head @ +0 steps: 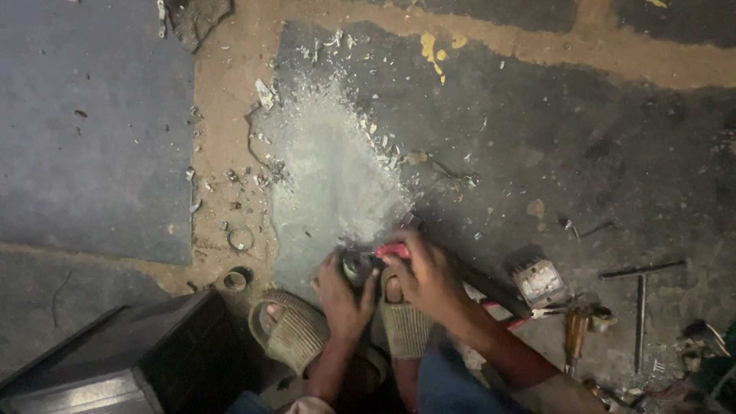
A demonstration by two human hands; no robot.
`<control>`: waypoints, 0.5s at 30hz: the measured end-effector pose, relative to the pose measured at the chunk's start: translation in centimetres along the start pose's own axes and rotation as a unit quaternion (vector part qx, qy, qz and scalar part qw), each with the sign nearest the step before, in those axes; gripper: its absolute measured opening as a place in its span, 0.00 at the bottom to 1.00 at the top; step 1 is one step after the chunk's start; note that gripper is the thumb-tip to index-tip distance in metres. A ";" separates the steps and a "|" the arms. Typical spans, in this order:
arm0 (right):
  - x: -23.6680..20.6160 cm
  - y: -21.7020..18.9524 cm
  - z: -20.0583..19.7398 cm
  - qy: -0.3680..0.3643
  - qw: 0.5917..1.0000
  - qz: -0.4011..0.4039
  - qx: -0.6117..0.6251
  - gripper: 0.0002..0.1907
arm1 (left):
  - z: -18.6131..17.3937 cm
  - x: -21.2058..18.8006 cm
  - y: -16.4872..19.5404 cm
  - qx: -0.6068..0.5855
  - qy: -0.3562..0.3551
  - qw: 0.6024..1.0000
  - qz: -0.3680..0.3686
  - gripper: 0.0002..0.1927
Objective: The person holds a small metal object on the floor with one hand and repeatedly strikes it with a hammer in the other hand. The action is continuous and focused on the same spot, producing visible metal fragments.
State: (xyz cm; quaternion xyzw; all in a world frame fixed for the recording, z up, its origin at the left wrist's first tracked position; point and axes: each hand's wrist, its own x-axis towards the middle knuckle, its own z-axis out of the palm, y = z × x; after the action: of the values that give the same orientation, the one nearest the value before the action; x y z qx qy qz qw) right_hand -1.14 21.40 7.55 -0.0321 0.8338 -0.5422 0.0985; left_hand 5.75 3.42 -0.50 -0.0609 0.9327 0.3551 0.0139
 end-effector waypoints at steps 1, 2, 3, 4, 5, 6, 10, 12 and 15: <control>0.1 0.2 0.1 -0.007 1.000 0.006 0.011 0.15 | 0.0 0.1 0.1 0.010 -0.002 1.000 -0.001 0.40; 0.2 0.4 0.1 -0.014 1.000 0.013 0.022 0.15 | 0.1 0.2 0.2 0.020 -0.005 1.000 -0.002 0.41; 0.4 0.5 0.1 -0.021 0.999 0.020 0.032 0.14 | 0.1 0.2 0.3 0.028 -0.011 1.000 -0.006 0.41; 0.5 0.6 0.1 -0.019 0.999 0.014 0.024 0.15 | 0.1 0.3 0.4 0.035 -0.016 0.999 -0.009 0.40; 0.6 0.7 0.1 -0.018 1.000 0.007 0.017 0.15 | 0.1 0.4 0.6 0.044 -0.022 0.999 -0.012 0.40; 0.8 0.8 0.0 -0.017 1.000 0.001 0.010 0.16 | 0.0 0.5 0.8 0.049 -0.020 0.999 -0.008 0.40; 1.5 0.9 -0.1 -0.031 0.999 -0.004 -0.007 0.16 | -0.3 1.0 1.5 0.073 -0.027 0.997 -0.004 0.38; 1.8 1.0 -0.1 -0.034 0.999 -0.010 -0.010 0.14 | -0.4 1.4 1.8 0.085 -0.038 0.996 -0.005 0.38; 2.1 1.1 -0.3 -0.052 0.999 -0.010 -0.012 0.13 | -0.6 2.1 2.3 0.102 -0.062 0.993 -0.005 0.38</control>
State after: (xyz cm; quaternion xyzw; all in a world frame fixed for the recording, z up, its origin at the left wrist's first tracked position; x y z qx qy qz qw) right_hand -3.16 21.76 6.34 -0.0703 0.8334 -0.5310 0.1360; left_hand 3.36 4.49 1.27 -0.0417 0.9611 0.2613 0.0792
